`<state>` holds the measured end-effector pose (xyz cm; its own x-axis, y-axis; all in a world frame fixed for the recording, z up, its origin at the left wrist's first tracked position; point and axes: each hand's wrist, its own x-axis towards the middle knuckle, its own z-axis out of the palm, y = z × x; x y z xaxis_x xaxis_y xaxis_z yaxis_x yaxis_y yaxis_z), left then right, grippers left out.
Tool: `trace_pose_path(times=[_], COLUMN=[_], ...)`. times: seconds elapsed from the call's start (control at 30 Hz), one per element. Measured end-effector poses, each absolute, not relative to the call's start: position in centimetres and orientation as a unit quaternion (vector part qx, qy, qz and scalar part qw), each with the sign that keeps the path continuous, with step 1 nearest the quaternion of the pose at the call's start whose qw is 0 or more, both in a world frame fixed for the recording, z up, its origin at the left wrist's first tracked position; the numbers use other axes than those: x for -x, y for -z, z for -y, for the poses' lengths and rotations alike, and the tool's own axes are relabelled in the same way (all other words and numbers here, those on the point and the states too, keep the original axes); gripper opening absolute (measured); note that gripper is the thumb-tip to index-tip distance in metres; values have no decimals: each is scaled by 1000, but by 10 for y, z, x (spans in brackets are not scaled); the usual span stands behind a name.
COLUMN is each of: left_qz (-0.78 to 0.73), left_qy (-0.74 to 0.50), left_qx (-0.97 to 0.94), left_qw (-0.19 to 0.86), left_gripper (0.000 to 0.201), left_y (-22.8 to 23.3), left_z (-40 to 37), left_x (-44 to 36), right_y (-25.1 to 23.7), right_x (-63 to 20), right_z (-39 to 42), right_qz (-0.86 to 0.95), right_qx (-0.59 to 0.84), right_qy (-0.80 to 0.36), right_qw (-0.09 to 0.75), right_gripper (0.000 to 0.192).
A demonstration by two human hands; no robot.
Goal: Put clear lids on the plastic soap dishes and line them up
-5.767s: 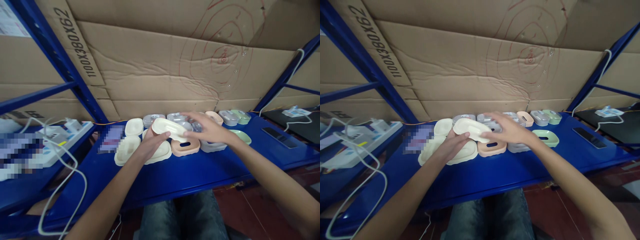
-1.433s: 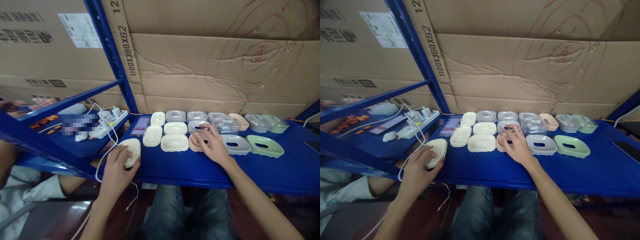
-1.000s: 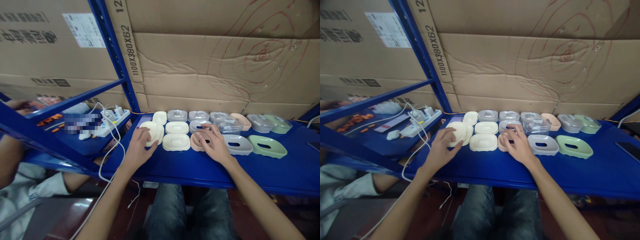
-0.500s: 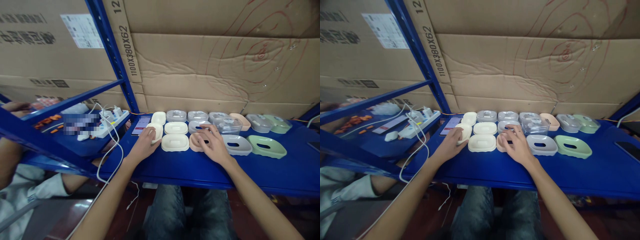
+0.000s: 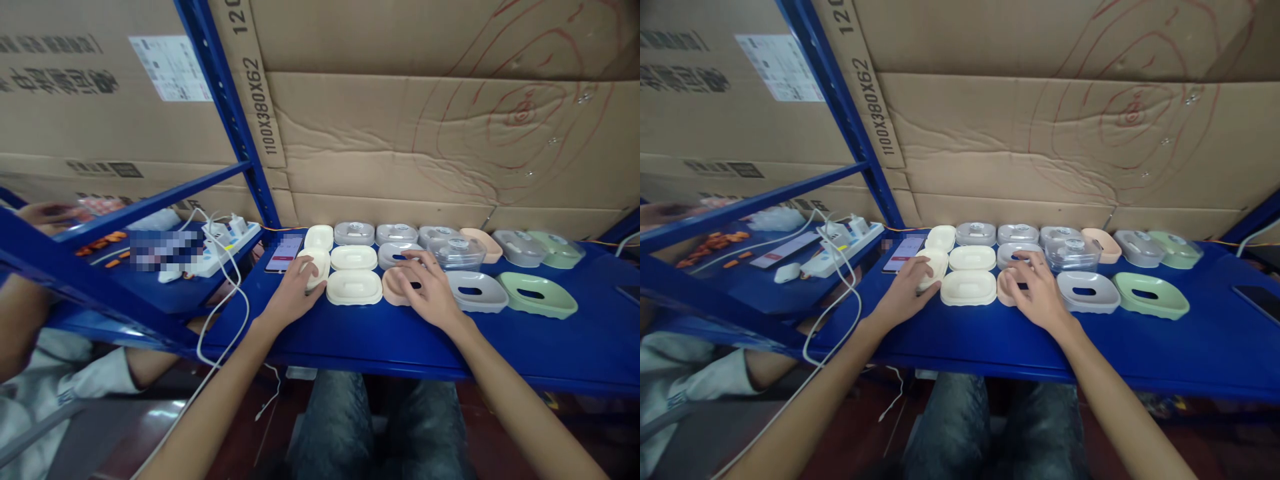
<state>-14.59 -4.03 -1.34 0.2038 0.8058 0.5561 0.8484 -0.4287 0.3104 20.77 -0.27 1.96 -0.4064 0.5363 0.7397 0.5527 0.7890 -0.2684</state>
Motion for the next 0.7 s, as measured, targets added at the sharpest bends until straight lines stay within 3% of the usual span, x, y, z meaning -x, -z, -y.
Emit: trace_pose_path(times=[0.53,0.7], left_qz=[535,537], left_qy=[342,356], left_qx=[772,764], left_qw=[33,32], left_gripper=[26,25], left_y=[24,26], left_z=[35,33], left_x=[147,151], right_y=[-18,-29], right_x=[-210,-208], right_z=[-1,-14], right_qz=[840,863], right_qx=[333,333], right_qy=[2,21], right_qw=[427,379], right_gripper=[22,28])
